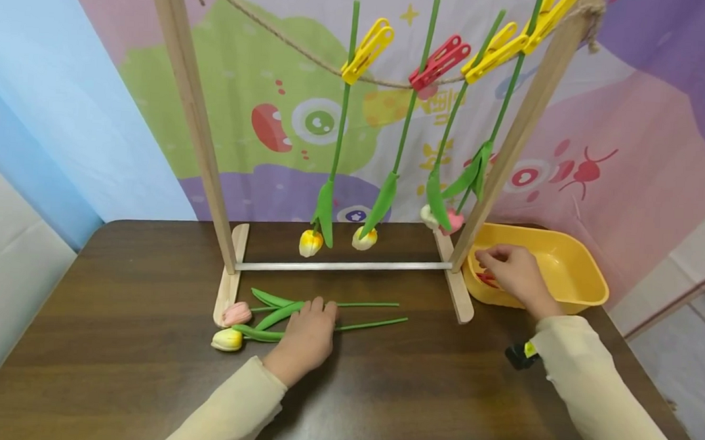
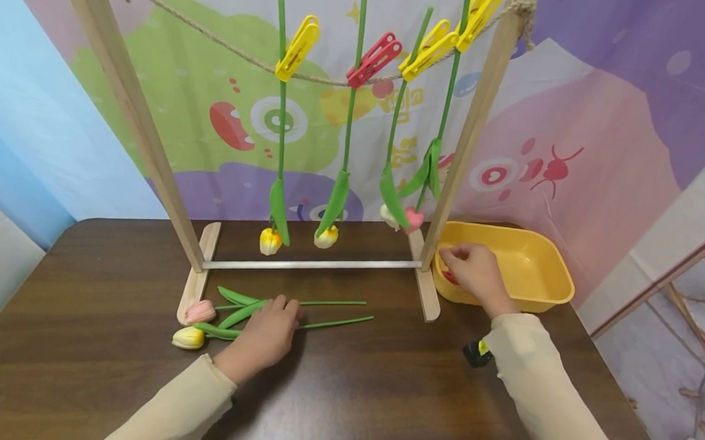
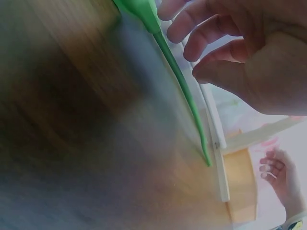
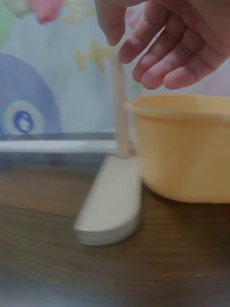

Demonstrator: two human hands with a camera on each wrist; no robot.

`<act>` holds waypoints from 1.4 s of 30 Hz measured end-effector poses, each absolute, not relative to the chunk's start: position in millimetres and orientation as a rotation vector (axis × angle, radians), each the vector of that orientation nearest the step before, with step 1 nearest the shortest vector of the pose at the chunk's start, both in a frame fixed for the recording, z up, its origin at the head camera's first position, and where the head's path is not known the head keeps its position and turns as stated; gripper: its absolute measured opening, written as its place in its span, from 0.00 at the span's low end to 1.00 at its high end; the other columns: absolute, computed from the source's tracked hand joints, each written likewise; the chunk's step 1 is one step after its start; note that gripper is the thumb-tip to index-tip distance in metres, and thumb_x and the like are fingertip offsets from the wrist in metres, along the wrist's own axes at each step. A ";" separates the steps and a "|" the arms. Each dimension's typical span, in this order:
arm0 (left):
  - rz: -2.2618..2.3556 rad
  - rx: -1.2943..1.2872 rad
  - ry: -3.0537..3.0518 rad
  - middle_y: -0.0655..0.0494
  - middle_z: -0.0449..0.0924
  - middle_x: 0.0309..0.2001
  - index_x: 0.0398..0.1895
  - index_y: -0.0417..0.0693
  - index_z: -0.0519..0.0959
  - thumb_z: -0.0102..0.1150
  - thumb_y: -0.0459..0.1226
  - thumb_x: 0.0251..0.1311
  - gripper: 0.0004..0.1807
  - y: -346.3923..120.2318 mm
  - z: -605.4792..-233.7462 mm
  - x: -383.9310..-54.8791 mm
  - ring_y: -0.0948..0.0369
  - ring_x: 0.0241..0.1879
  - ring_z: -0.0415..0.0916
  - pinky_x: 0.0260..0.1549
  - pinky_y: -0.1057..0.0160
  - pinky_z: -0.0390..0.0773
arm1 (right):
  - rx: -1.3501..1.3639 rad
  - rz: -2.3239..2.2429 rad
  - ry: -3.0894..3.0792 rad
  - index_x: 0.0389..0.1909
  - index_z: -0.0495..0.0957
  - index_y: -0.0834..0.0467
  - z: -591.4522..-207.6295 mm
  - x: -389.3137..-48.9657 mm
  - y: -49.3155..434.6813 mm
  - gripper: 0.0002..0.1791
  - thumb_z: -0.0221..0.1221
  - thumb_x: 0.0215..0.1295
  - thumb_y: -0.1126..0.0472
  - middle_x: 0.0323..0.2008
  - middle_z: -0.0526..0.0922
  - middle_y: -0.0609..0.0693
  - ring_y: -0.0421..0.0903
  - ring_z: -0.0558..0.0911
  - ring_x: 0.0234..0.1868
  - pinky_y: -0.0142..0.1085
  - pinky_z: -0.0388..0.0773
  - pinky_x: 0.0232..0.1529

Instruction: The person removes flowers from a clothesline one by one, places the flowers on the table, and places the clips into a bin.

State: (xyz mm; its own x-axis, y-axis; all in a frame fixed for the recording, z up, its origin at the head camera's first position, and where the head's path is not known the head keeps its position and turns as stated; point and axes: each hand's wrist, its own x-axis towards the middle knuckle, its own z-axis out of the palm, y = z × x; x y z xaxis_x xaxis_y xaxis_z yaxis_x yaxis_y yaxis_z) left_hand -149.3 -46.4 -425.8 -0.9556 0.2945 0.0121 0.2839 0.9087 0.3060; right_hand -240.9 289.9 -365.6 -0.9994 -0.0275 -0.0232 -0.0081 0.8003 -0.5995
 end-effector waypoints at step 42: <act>1.821 0.506 3.110 0.44 0.70 0.45 0.47 0.37 0.70 0.51 0.35 0.64 0.12 -68.6 -295.1 -168.7 0.53 0.44 0.69 0.43 0.58 0.72 | -0.537 -1.580 2.791 0.39 0.81 0.60 -232.9 -212.1 156.3 0.13 0.59 0.63 0.54 0.31 0.85 0.48 0.35 0.83 0.31 0.29 0.78 0.35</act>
State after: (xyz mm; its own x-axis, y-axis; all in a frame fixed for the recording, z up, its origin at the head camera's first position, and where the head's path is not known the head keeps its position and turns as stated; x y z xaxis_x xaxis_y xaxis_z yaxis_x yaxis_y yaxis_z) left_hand -168.7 -68.6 -295.1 -0.8423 -0.0154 0.5387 0.4623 0.4932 0.7369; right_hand -212.1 156.3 -232.9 -0.9394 -0.2292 0.2548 -0.3364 0.4748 -0.8133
